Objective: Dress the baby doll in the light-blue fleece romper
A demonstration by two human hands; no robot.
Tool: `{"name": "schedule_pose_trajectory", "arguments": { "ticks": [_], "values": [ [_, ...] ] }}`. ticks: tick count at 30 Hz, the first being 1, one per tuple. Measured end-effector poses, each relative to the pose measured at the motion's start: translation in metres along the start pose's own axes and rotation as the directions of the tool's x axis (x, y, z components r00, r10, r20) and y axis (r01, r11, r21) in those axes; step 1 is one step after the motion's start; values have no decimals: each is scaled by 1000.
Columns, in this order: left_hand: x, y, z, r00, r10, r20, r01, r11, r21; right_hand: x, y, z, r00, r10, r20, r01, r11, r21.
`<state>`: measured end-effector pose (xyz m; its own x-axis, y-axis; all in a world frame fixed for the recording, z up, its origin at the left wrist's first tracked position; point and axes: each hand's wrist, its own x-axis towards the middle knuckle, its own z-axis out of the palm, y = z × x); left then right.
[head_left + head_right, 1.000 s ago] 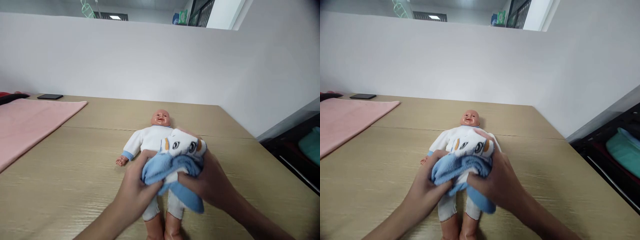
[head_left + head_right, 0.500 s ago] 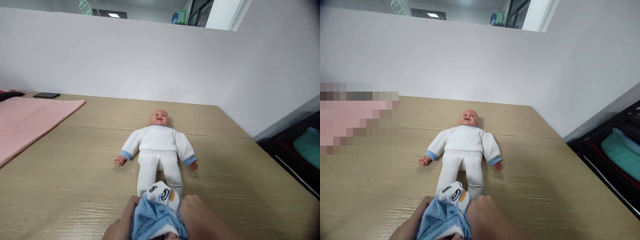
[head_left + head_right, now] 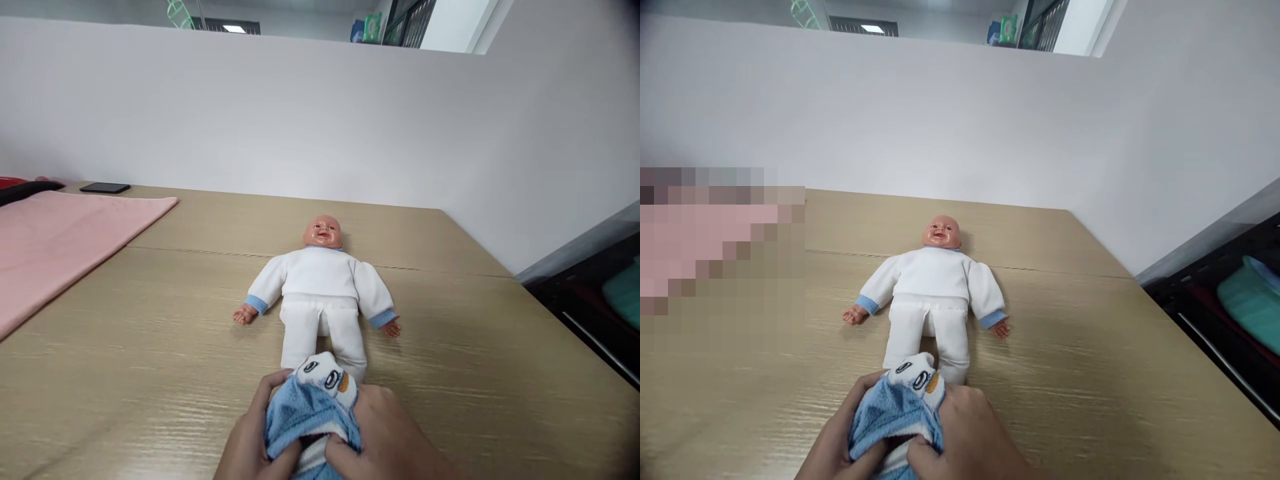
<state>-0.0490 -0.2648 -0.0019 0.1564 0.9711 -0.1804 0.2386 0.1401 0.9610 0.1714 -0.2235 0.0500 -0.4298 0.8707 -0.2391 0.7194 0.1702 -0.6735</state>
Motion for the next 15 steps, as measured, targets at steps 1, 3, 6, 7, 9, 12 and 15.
{"name": "schedule_pose_trajectory", "arguments": {
  "ticks": [1, 3, 6, 7, 9, 12, 15],
  "values": [
    [5, -1, 1, 1000, 3, -19, -3, 1000, -21, 1, 1, -1, 1000, 2, -21, -2, 1000, 16],
    [13, -1, 3, 999, -3, -35, 1, 999, -39, 5, 3, -3, 998, 6, -70, -4, 1000, 17],
    [21, 5, 3, 1000, 2, -30, -3, 999, -47, 10, 4, -8, 994, -5, -110, 7, 1000, 13],
    [21, 9, 3, 999, 3, -35, -5, 999, -39, 10, 2, -11, 993, -14, -118, 17, 1000, 22],
    [17, 17, 0, 998, 10, -56, -10, 1000, -7, 8, -4, -16, 993, -34, -114, 40, 998, 52],
    [3, 26, -8, 999, -2, -43, 4, 999, 43, 0, -17, -22, 999, -31, -5, 32, 997, 73],
    [-9, 27, -15, 996, -67, 65, 58, 989, 136, -5, -24, -19, 996, -7, 89, 7, 1000, -2]
  ]
}}
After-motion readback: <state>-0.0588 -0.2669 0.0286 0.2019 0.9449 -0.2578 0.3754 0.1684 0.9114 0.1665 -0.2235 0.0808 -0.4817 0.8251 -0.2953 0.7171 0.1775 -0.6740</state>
